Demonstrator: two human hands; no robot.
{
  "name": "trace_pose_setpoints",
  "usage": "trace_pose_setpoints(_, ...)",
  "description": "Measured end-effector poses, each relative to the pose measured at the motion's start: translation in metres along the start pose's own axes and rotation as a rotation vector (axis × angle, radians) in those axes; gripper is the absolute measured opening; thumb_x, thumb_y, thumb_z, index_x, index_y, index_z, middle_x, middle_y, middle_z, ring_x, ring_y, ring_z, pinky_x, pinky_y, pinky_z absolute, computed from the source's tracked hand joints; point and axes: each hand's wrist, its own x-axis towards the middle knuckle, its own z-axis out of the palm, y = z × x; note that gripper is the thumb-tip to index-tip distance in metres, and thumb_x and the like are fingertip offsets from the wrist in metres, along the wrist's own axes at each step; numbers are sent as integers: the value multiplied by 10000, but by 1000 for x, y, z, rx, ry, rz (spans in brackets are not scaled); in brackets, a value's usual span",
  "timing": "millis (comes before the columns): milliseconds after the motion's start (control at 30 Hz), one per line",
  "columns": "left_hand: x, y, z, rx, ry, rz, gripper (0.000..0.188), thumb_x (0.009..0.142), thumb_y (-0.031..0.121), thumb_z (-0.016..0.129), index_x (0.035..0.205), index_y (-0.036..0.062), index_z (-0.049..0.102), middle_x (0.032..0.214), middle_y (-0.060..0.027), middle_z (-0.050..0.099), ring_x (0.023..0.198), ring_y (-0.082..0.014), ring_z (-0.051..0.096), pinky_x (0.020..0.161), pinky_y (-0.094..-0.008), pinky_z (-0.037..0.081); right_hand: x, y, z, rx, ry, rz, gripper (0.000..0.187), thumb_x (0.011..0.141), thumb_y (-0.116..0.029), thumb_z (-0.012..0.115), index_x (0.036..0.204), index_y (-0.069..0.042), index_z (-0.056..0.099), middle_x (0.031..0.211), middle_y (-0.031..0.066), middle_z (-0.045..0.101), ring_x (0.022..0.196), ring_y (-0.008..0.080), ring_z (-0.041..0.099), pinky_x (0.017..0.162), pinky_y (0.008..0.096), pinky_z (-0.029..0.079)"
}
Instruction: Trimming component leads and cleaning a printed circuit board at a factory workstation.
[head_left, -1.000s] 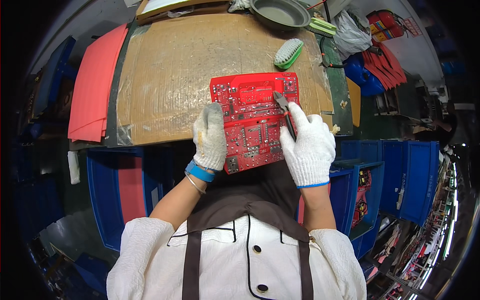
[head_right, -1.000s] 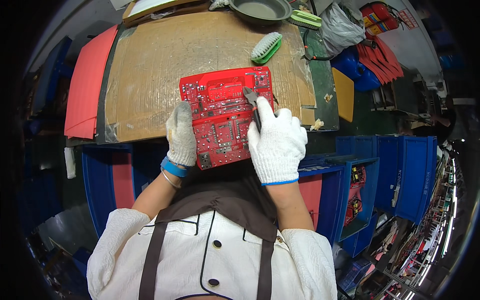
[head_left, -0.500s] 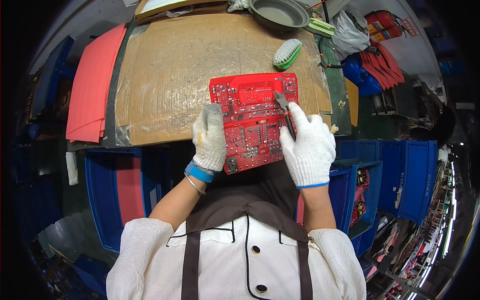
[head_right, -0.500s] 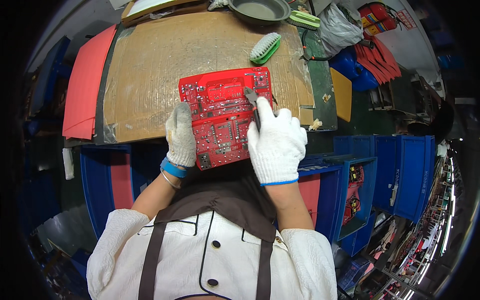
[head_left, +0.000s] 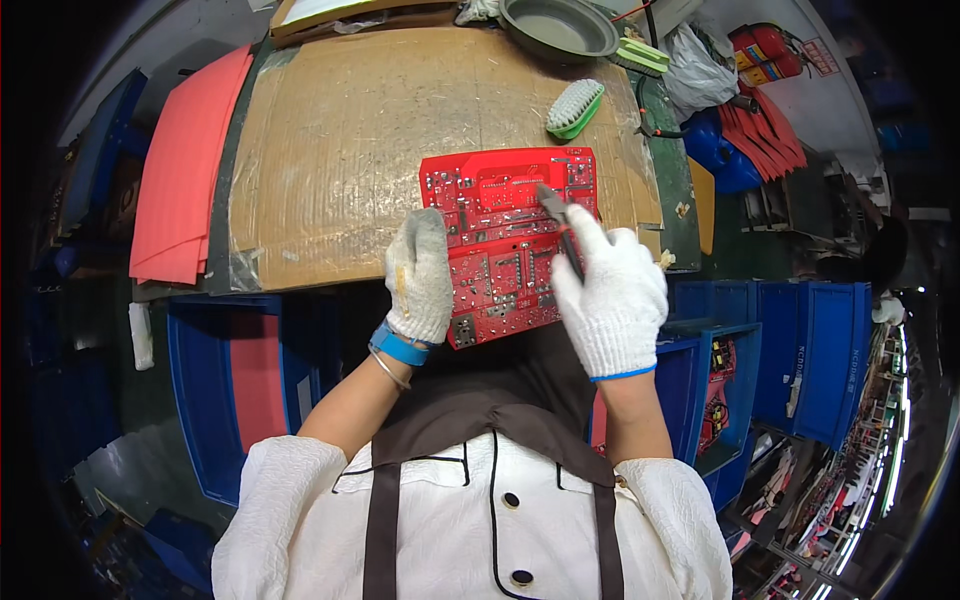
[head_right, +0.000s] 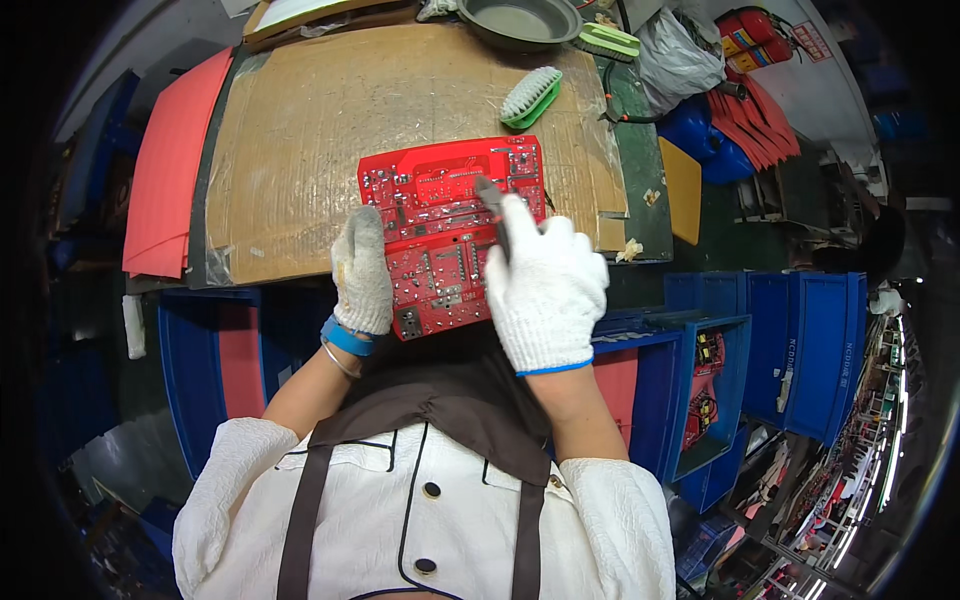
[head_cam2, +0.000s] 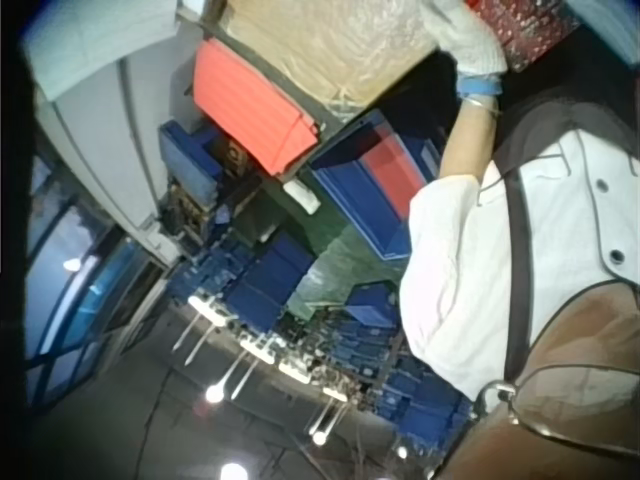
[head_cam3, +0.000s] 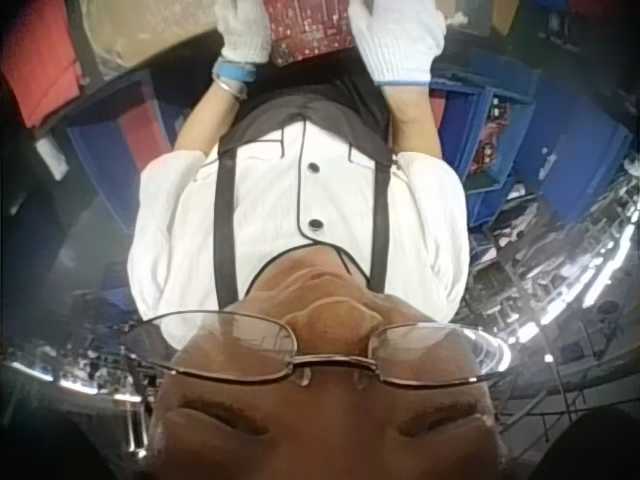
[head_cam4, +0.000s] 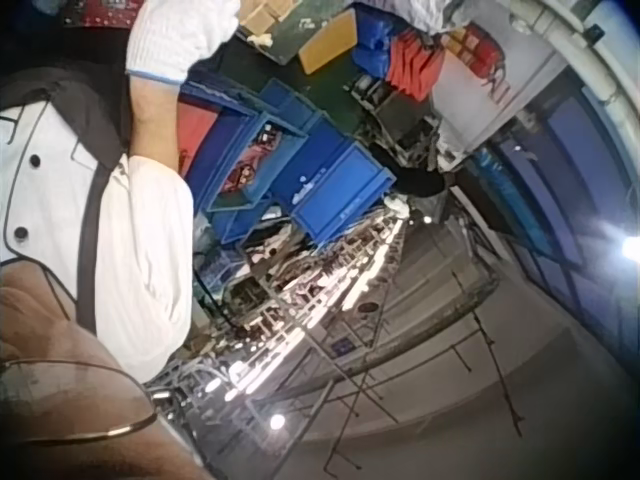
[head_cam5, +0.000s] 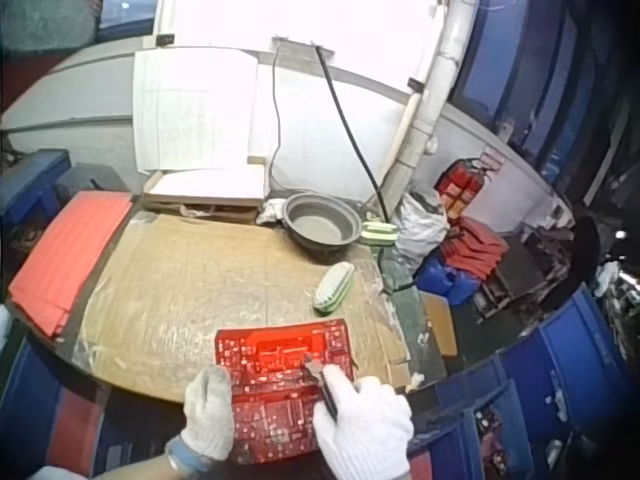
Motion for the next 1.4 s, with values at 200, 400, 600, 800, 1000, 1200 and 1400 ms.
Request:
trace_pose_setpoints(200, 0, 1, -1, -14, 2, -22, 368, 1110, 314, 528, 1025, -23, 649, 899, -38, 642, 866, -104, 527, 782, -322, 492, 1, 1, 2, 48, -28, 37, 474, 856, -279, 776, 1315, -198, 687, 939, 145, 645, 875, 341, 679, 774, 461, 540)
trace_pose_setpoints(400, 0, 3, 5, -41, 1, -7, 359, 1110, 308, 528, 1015, -17, 645, 888, -33, 634, 855, -103, 518, 779, -322, 490, -6, -14, -2, 56, -29, -47, 478, 852, -267, 782, 1316, -198, 692, 955, 135, 649, 866, 317, 670, 770, 447, 535)
trace_pose_setpoints(600, 0, 1, 3, 17, 19, 23, 365, 1108, 312, 532, 1017, -22, 649, 875, -57, 639, 844, -113, 517, 771, -334, 490, -12, -12, -1, -22, 5, -71, 509, 850, -272, 788, 1342, -191, 685, 969, 126, 651, 878, 309, 665, 782, 440, 527)
trace_pose_setpoints(800, 1, 1, 1, 51, 9, 26, 367, 1107, 310, 528, 1018, -22, 654, 867, -70, 643, 834, -121, 520, 761, -339, 493, -8, -7, 21, -63, 74, -107, 545, 855, -258, 794, 1381, -201, 663, 989, 115, 646, 900, 298, 655, 775, 443, 507)
trace_pose_setpoints(1000, 0, 6, 2, 49, 20, 27, 370, 1107, 308, 523, 1015, -24, 658, 846, -68, 641, 821, -120, 521, 749, -343, 495, -20, -3, 30, -68, 162, -147, 556, 839, -235, 799, 1378, -210, 666, 1000, 101, 642, 902, 286, 645, 781, 452, 492)
trace_pose_setpoints(1200, 2, 4, -1, 94, 31, 48, 379, 1107, 310, 520, 1022, -31, 662, 840, -76, 646, 818, -119, 527, 742, -346, 497, 0, 17, 28, -52, 131, -241, 589, 809, -209, 812, 1380, -218, 669, 983, 89, 640, 891, 285, 642, 758, 439, 480)
trace_pose_setpoints(1400, 1, 4, 1, 122, 38, 66, 389, 1107, 321, 518, 1031, -30, 668, 855, -78, 660, 826, -119, 539, 750, -342, 502, 10, 17, 22, -32, 144, -335, 520, 824, -195, 797, 1333, -203, 690, 981, 88, 640, 881, 279, 642, 760, 412, 500)
